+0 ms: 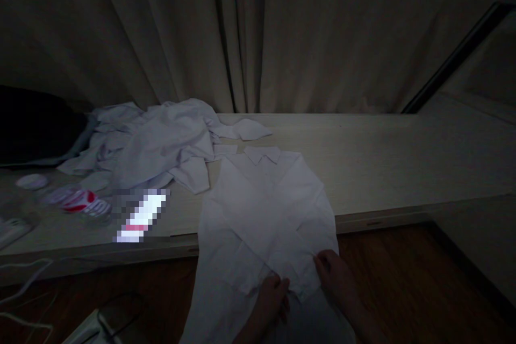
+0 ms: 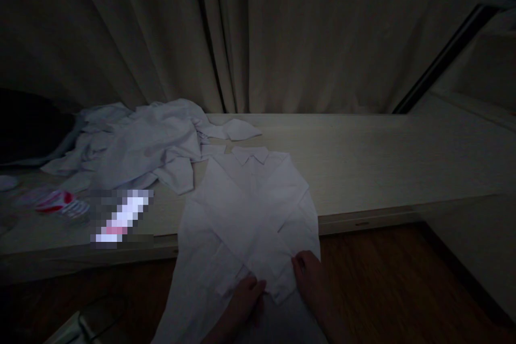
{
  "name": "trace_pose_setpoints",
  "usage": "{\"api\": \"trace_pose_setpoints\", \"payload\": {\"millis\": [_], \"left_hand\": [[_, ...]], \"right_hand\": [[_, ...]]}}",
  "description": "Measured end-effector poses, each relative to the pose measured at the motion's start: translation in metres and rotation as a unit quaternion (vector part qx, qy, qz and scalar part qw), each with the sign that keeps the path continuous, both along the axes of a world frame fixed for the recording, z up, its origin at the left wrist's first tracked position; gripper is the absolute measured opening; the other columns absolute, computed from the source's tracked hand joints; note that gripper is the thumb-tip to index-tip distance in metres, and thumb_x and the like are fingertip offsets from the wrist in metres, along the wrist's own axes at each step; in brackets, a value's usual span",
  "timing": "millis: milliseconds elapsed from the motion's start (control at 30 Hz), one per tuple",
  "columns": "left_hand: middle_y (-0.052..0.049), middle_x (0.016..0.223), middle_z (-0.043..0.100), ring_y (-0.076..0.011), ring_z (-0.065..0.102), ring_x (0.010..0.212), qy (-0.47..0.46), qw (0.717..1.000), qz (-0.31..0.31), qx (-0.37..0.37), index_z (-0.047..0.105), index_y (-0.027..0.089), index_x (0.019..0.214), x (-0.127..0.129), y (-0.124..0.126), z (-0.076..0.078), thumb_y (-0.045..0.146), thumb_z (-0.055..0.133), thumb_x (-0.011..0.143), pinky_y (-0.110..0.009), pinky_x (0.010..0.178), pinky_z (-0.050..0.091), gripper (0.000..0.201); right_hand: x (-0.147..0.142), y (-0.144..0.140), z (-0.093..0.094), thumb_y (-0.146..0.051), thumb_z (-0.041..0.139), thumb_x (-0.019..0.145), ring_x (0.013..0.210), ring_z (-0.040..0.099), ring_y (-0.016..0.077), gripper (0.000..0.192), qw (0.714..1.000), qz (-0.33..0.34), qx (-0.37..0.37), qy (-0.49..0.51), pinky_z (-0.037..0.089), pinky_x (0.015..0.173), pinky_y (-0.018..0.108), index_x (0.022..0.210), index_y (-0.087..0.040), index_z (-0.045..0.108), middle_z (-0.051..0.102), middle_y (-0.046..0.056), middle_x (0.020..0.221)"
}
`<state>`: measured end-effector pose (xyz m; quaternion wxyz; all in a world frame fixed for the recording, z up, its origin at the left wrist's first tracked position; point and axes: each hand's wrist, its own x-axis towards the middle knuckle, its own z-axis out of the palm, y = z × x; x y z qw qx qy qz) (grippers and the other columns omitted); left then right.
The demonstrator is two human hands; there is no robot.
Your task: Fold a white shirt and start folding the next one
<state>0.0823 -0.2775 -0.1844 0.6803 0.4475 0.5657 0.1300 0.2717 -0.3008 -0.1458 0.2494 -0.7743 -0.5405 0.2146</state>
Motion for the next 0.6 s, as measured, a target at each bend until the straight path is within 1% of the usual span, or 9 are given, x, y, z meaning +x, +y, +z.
{"api": "trace_pose_setpoints", "payload": {"millis": [133,200,267,300,367,433,533,600], "left_hand": [[0.009,0.040,0.042,-0.0051,0.035,0.028,-0.023,0.998,0.060,-0.026,0.041,0.022,0.059,-0.002,-0.008,0.001,0.057,0.051,0.071,-0.019,0.030,0.020,0.038],[0.011,0.042,0.039,-0.0038,0.033,0.030,-0.048,0.994,0.089,-0.043,0.041,0.022,0.061,-0.001,-0.010,0.003,0.057,0.053,0.069,-0.018,0.032,0.020,0.038],[0.011,0.046,0.040,-0.0040,0.034,0.032,-0.086,0.985,0.117,-0.088,0.041,0.023,0.066,0.001,-0.010,0.006,0.056,0.055,0.066,-0.017,0.032,0.018,0.037],[0.011,0.047,0.041,-0.0041,0.036,0.033,-0.108,0.977,0.138,-0.126,0.041,0.023,0.067,0.002,-0.010,0.008,0.055,0.058,0.065,-0.017,0.032,0.017,0.037],[0.010,0.046,0.043,-0.0036,0.037,0.033,-0.147,0.949,0.187,-0.209,0.040,0.022,0.064,0.004,-0.009,0.010,0.050,0.061,0.066,-0.016,0.033,0.016,0.035],[0.009,0.043,0.041,-0.0025,0.036,0.032,-0.184,0.917,0.221,-0.277,0.040,0.020,0.060,0.005,-0.007,0.010,0.043,0.059,0.071,-0.015,0.034,0.016,0.032],[0.008,0.041,0.038,-0.0019,0.033,0.032,-0.217,0.897,0.222,-0.316,0.041,0.018,0.056,0.005,-0.005,0.007,0.034,0.049,0.079,-0.014,0.033,0.015,0.029],[0.008,0.041,0.037,-0.0019,0.032,0.031,-0.223,0.894,0.213,-0.326,0.040,0.018,0.055,0.005,-0.003,0.005,0.032,0.048,0.080,-0.014,0.033,0.015,0.030]], "right_hand": [[0.005,0.001,-0.003,-0.036,0.040,0.086,0.069,0.059,0.0170,0.026,1.000,0.002,-0.001,-0.007,0.043,0.064,0.029,0.076,-0.021,0.057,0.063,0.004,0.075],[0.007,0.001,-0.006,-0.034,0.041,0.085,0.068,0.058,0.0164,0.024,1.000,0.011,-0.004,-0.012,0.043,0.063,0.028,0.074,-0.021,0.058,0.063,0.003,0.074],[0.006,0.001,-0.006,-0.033,0.042,0.084,0.070,0.059,0.0162,0.022,1.000,0.017,-0.002,-0.015,0.044,0.065,0.028,0.079,-0.020,0.060,0.064,0.004,0.077],[0.005,0.002,-0.005,-0.033,0.043,0.084,0.073,0.060,0.0165,0.022,1.000,0.017,0.001,-0.015,0.045,0.067,0.028,0.083,-0.020,0.060,0.064,0.005,0.080],[0.001,0.004,-0.001,-0.034,0.045,0.084,0.078,0.060,0.0175,0.023,1.000,0.019,0.012,-0.017,0.045,0.072,0.030,0.091,-0.019,0.061,0.064,0.006,0.086],[-0.006,0.006,0.004,-0.034,0.048,0.084,0.083,0.059,0.0187,0.023,0.999,0.018,0.029,-0.029,0.045,0.076,0.031,0.095,-0.018,0.059,0.063,0.007,0.089],[-0.019,0.006,0.008,-0.031,0.048,0.084,0.088,0.057,0.0191,0.019,0.997,0.030,0.043,-0.053,0.044,0.080,0.032,0.094,-0.018,0.058,0.060,0.007,0.092],[-0.029,0.004,0.007,-0.028,0.049,0.084,0.088,0.056,0.0190,0.013,0.995,0.072,0.025,-0.069,0.043,0.079,0.031,0.088,-0.020,0.058,0.059,0.005,0.090]]}}
